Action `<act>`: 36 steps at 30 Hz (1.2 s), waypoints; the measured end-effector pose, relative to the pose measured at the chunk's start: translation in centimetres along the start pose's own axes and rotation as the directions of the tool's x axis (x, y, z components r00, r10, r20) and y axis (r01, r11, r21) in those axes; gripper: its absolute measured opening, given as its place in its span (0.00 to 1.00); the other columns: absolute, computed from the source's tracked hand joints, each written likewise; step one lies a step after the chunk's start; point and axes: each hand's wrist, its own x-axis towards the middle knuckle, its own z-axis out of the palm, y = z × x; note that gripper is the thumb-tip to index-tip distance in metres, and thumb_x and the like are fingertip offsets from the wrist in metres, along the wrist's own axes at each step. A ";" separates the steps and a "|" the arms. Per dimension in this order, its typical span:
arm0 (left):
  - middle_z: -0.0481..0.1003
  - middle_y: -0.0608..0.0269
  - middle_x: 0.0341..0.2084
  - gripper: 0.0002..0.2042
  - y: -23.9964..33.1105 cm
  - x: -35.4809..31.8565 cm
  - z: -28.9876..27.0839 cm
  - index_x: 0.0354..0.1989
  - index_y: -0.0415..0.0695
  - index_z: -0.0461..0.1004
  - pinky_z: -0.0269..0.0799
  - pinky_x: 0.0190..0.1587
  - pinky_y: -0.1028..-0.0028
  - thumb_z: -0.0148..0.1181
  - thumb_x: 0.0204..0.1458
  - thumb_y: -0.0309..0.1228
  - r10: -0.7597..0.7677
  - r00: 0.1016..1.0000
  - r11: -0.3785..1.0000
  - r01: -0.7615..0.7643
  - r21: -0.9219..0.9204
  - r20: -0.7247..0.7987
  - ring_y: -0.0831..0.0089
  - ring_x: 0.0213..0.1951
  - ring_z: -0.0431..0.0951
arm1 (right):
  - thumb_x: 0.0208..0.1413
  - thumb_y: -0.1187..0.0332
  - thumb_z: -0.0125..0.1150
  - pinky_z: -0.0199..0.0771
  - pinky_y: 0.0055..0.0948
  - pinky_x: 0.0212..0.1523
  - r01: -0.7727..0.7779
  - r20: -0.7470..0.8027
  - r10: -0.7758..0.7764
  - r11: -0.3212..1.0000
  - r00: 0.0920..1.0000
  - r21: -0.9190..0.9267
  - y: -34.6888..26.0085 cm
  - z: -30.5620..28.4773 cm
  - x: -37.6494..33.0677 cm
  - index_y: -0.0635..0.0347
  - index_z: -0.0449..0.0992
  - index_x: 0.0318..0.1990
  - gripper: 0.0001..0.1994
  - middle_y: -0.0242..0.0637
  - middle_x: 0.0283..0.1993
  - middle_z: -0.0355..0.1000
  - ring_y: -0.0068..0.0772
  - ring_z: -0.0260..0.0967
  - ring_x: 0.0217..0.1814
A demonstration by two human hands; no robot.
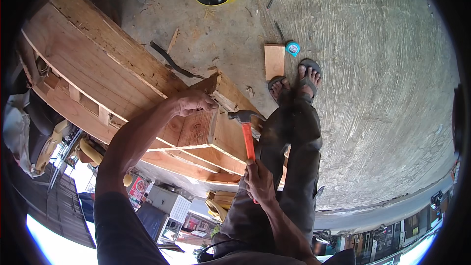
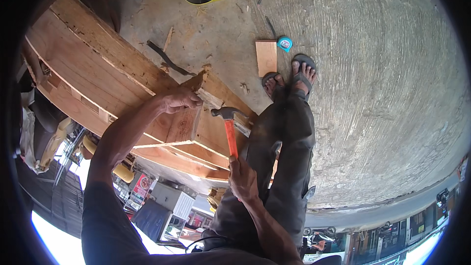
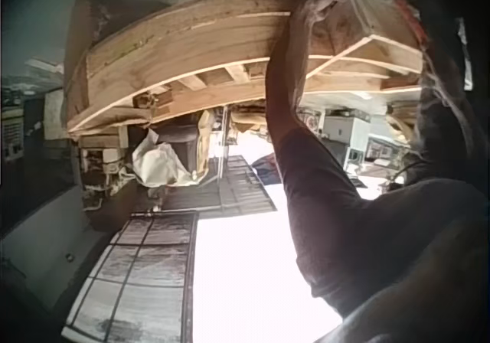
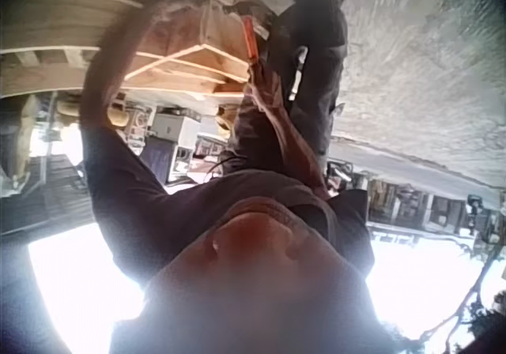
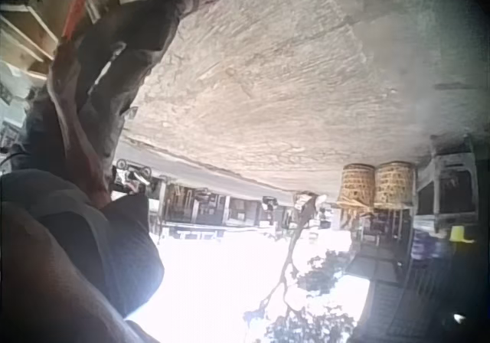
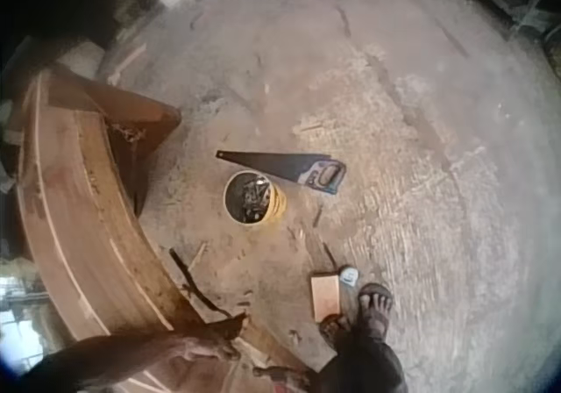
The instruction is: The person assembles a wooden frame by hammering nails into joints, measuring dimensions with a tape measure, marking cut lines, and sawing a plank to size. They then attach the cut plank to the frame and secure it with nails.
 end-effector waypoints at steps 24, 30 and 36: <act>0.76 0.65 0.49 0.24 4.6 -3.7 2.9 0.57 0.43 0.69 0.65 0.60 0.75 0.55 0.62 0.49 0.039 0.989 0.911 0.024 -0.411 0.145 0.76 0.52 0.73 | 0.70 0.53 0.44 0.52 0.24 0.09 -0.348 -0.045 0.699 0.410 0.714 0.843 -4.6 -0.5 2.4 0.55 0.63 0.36 0.16 0.27 0.16 0.52 0.18 0.52 0.11; 0.63 0.68 0.65 0.31 3.0 -2.1 2.8 0.70 0.53 0.52 0.54 0.66 0.64 0.48 0.64 0.52 0.132 0.989 0.954 -0.144 -0.265 -0.062 0.72 0.61 0.64 | 0.69 0.48 0.42 0.47 0.21 0.07 -0.669 0.267 0.633 0.565 0.727 0.483 -3.2 -1.2 2.2 0.53 0.60 0.32 0.20 0.22 0.14 0.51 0.14 0.47 0.07; 0.52 0.69 0.71 0.34 2.8 -1.3 2.9 0.74 0.52 0.39 0.48 0.70 0.65 0.46 0.66 0.45 0.113 0.992 0.964 -0.123 -0.237 -0.053 0.72 0.68 0.56 | 0.64 0.58 0.48 0.54 0.26 0.09 -0.275 0.167 0.252 0.953 0.953 0.129 2.4 0.8 -0.7 0.57 0.63 0.37 0.12 0.29 0.19 0.55 0.23 0.55 0.13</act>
